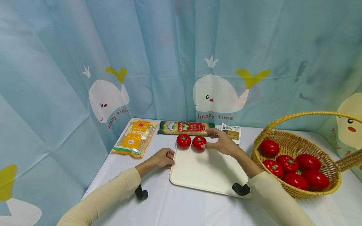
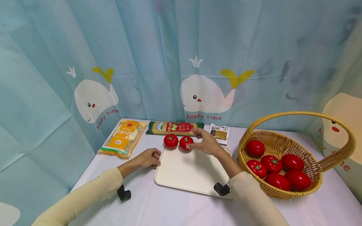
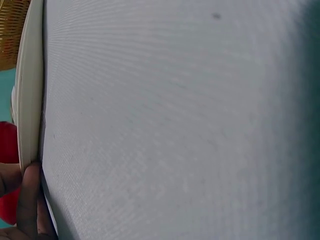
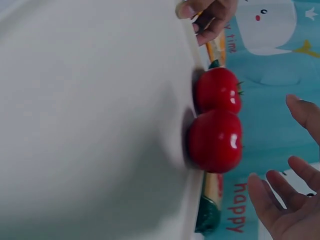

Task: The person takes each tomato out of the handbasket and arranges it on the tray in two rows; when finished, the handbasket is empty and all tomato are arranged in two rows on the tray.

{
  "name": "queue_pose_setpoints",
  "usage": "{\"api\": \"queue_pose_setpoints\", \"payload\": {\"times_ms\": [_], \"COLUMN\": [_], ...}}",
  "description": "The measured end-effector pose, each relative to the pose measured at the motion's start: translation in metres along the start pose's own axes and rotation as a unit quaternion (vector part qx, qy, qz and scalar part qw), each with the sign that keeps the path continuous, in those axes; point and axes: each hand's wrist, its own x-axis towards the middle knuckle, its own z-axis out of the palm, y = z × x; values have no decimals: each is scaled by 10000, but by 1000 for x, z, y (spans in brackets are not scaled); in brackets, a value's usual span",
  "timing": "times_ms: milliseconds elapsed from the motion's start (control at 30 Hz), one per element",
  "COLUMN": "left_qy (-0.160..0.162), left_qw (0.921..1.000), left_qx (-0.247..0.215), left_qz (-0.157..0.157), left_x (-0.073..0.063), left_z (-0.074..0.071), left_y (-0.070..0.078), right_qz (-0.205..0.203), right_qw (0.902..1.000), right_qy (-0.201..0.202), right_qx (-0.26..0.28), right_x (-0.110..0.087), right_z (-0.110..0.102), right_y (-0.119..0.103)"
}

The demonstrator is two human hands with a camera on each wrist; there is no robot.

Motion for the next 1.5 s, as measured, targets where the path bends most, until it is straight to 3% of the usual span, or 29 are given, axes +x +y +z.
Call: {"api": "queue_pose_setpoints", "payload": {"times_ms": [467, 733, 1100, 1300, 1500], "left_qy": [0, -13, 6, 19, 32], "left_qw": [9997, 9997, 9998, 9999, 9999], "left_qx": [-233, -242, -182, -160, -108], "left_qz": [-79, -21, -8, 3, 82], "left_x": [0, 0, 0, 1, 1], "left_z": [-1, 0, -1, 0, 2], "left_y": [-2, -4, -2, -2, -3], "right_qz": [-355, -271, -108, -404, -295], "right_qw": [9993, 9991, 9992, 9975, 9979], "right_qy": [92, -47, 27, 191, 199], "right_qx": [27, 320, -381, -540, -544], "right_x": [-32, -61, -107, -129, -145], "right_z": [-33, -58, -87, -103, -120], "right_y": [-15, -17, 1, 14, 28]}}
